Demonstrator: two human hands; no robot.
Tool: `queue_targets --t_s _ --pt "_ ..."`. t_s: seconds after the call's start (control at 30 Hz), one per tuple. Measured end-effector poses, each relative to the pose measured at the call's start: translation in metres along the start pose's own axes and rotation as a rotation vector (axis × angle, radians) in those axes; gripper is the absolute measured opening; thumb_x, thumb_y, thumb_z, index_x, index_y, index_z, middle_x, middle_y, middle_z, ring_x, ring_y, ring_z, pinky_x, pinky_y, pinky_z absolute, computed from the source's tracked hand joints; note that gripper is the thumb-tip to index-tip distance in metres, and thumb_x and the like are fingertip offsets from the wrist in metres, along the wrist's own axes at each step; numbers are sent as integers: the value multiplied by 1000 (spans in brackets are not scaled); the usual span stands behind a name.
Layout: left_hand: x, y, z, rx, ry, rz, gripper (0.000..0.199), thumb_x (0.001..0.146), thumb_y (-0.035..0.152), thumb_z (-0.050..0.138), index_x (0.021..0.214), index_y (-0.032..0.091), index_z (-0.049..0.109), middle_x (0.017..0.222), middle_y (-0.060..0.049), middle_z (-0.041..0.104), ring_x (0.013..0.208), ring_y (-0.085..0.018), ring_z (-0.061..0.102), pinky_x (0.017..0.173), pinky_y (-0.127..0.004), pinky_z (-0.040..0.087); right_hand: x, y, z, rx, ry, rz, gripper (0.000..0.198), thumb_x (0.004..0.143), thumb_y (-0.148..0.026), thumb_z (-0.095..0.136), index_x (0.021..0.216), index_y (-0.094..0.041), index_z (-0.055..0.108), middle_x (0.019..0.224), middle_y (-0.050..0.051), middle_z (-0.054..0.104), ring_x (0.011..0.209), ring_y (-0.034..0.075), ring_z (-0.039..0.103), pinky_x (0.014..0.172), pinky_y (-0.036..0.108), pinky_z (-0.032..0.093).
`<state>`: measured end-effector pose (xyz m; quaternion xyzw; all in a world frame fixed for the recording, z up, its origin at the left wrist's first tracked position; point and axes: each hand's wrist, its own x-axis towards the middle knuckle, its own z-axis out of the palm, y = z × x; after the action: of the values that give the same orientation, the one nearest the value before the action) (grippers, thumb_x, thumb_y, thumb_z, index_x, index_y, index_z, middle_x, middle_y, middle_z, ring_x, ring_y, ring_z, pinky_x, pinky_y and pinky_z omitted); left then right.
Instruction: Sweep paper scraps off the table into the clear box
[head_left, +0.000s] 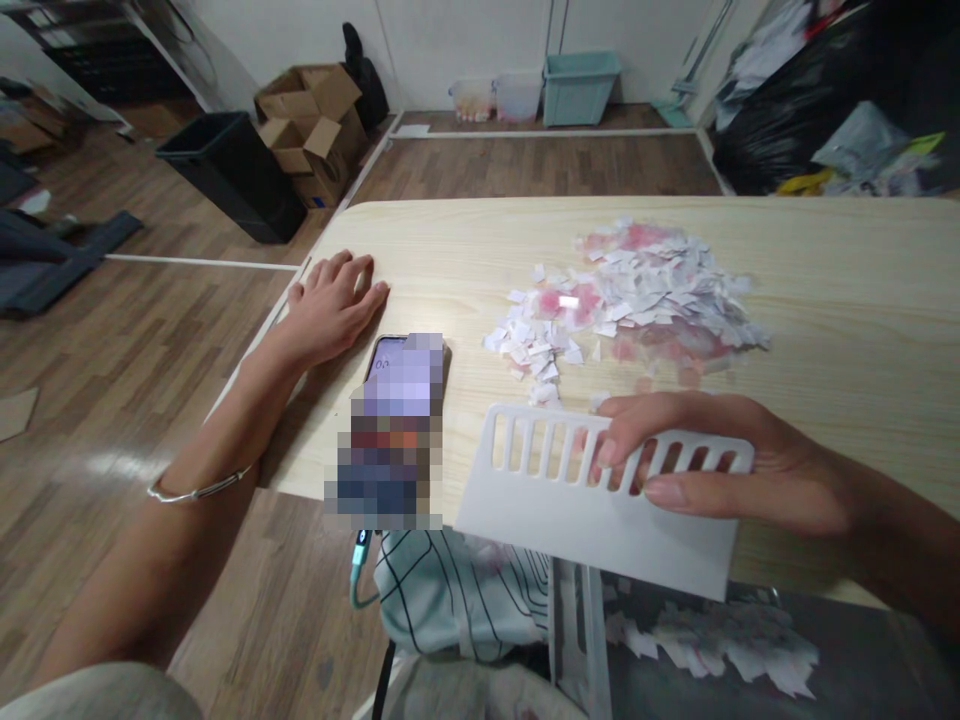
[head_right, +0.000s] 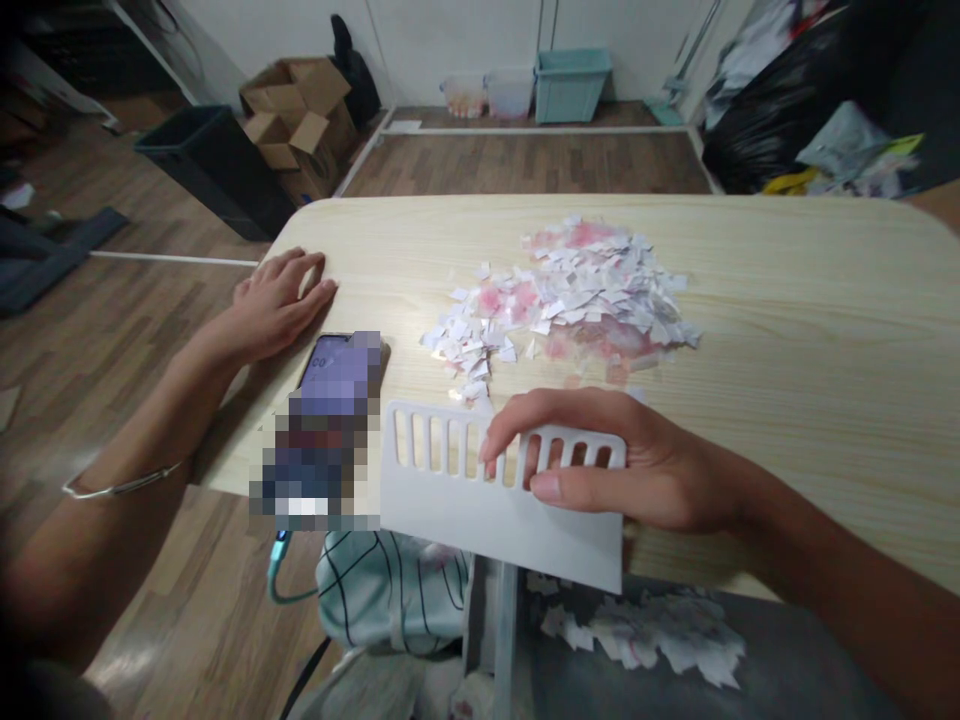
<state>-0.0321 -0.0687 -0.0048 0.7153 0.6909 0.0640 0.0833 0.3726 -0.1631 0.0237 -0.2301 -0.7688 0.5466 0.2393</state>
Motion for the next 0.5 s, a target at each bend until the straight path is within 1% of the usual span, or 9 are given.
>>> queue_targets --t_s 0.07,0.13,0.2,0.3,0.4,0.5 --pt "-1 1 -1 -2 2 -1 76 110 61 28 167 15 45 182 -23 31 170 -43 25 133 -75 20 -1 -1 0 12 -5 -14 50 94 -7 71 127 -44 78 115 -10 82 97 12 80 83 16 62" --pt "-2 2 -2 -6 0 3 76 110 61 28 167 13 45 182 -24 31 169 -43 26 133 -76 20 -1 -2 0 56 29 -2 55 92 -5 71 127 -47 79 112 -11 82 89 11 80 74 15 61" --pt "-3 2 -3 -8 -4 10 76 111 61 29 167 12 45 182 -24 31 169 -44 27 133 -77 20 -1 -3 -1 91 109 16 59 88 -4 71 125 -50 81 107 -11 82 81 10 79 65 13 59" --pt "-3 2 -3 -11 -4 19 76 112 61 28 167 12 44 182 -24 32 168 -44 28 132 -77 21 1 -3 -1 79 243 3 58 82 -3 72 116 -48 85 100 -10 83 76 11 79 62 14 59" --pt "-1 -1 0 -5 8 10 75 111 64 27 167 19 45 182 -19 35 168 -43 28 133 -74 23 4 -3 -2 29 345 -10 50 78 -5 70 105 -43 89 86 -8 81 61 11 74 51 16 54" --pt "2 -6 4 6 33 -1 73 109 66 28 168 27 45 181 -15 38 169 -44 28 133 -72 26 6 -5 -2 2 474 -10 41 75 -8 69 95 -37 90 76 -6 79 55 12 71 48 19 52"
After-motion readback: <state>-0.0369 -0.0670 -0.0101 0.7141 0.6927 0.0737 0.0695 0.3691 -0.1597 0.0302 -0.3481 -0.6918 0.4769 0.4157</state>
